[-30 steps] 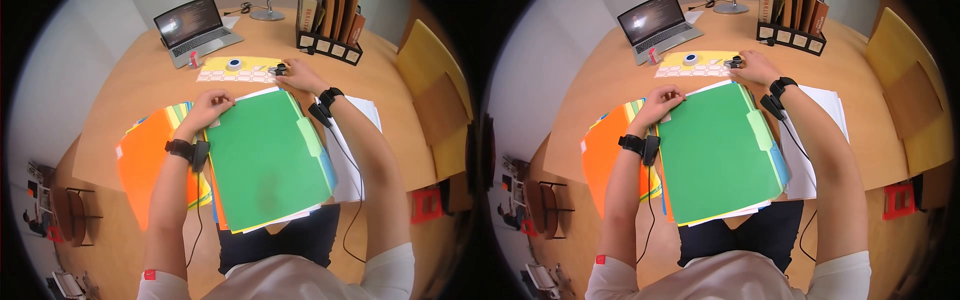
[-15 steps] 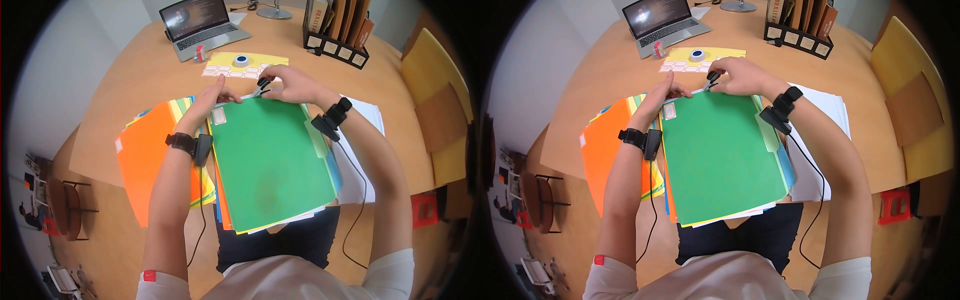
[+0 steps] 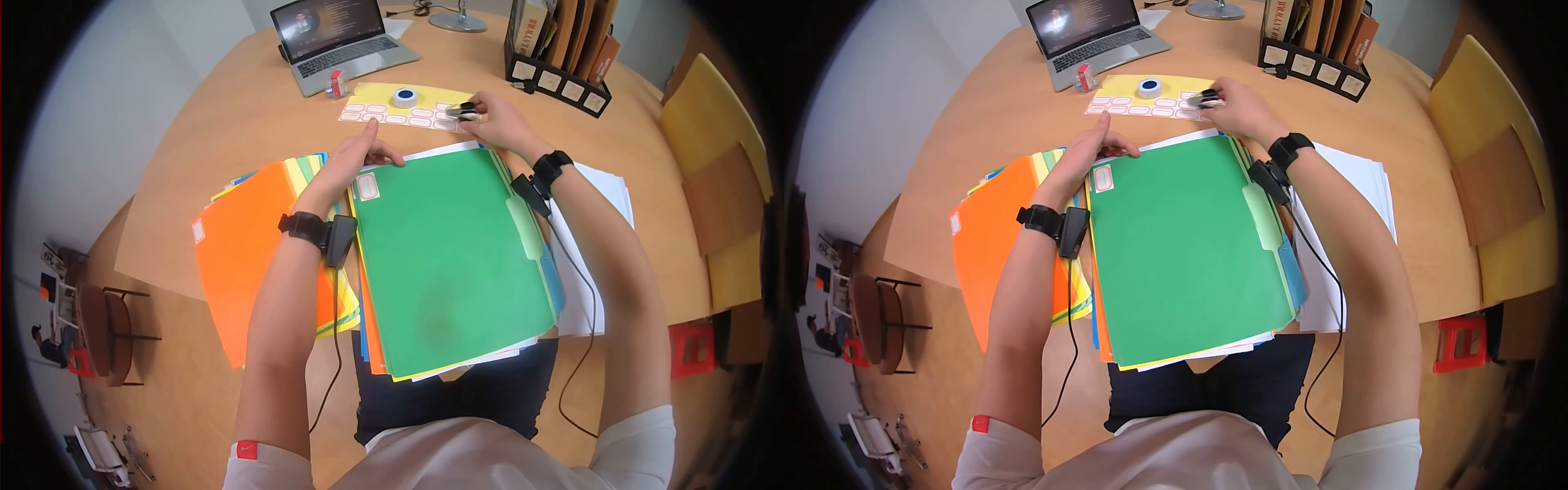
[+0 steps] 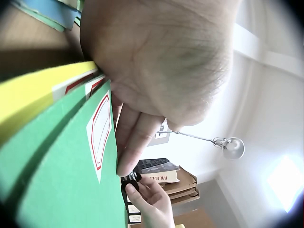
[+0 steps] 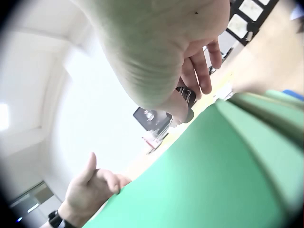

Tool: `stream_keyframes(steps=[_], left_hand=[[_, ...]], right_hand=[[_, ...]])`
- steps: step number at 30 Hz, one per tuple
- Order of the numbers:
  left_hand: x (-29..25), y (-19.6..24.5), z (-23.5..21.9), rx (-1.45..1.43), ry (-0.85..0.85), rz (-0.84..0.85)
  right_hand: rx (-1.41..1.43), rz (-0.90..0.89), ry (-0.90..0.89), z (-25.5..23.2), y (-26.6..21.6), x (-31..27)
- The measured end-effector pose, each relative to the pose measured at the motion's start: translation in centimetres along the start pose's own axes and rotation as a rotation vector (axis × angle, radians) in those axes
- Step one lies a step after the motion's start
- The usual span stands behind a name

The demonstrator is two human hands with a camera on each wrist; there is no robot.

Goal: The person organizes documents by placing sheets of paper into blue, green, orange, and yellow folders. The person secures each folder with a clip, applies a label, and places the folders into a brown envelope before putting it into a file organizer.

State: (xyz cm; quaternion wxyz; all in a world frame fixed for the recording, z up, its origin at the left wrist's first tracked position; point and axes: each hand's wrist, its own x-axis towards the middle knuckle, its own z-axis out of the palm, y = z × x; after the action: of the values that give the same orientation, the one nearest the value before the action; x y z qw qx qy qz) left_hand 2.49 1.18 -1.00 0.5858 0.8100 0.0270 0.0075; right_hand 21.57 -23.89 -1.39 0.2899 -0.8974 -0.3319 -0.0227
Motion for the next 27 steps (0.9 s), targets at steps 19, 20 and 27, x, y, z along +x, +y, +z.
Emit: stream_keyframes(steps=[19, 20, 27], left_hand=[[0.3, -0.4, -0.3, -0.101, -0.043, -0.029], [0.3, -0.4, -0.3, -0.108, -0.042, -0.038], [0.5, -0.8, -0.6, -0.059, -0.028, -0.02]], right_hand=[[-0.407, -0.132, -0.122, 0.5, -11.4, 0.4], [-0.454, -0.089, -0.156, 0.9, -10.9, 1.6], [-0.662, -0.02, -0.247, 4.8, -8.1, 3.8]])
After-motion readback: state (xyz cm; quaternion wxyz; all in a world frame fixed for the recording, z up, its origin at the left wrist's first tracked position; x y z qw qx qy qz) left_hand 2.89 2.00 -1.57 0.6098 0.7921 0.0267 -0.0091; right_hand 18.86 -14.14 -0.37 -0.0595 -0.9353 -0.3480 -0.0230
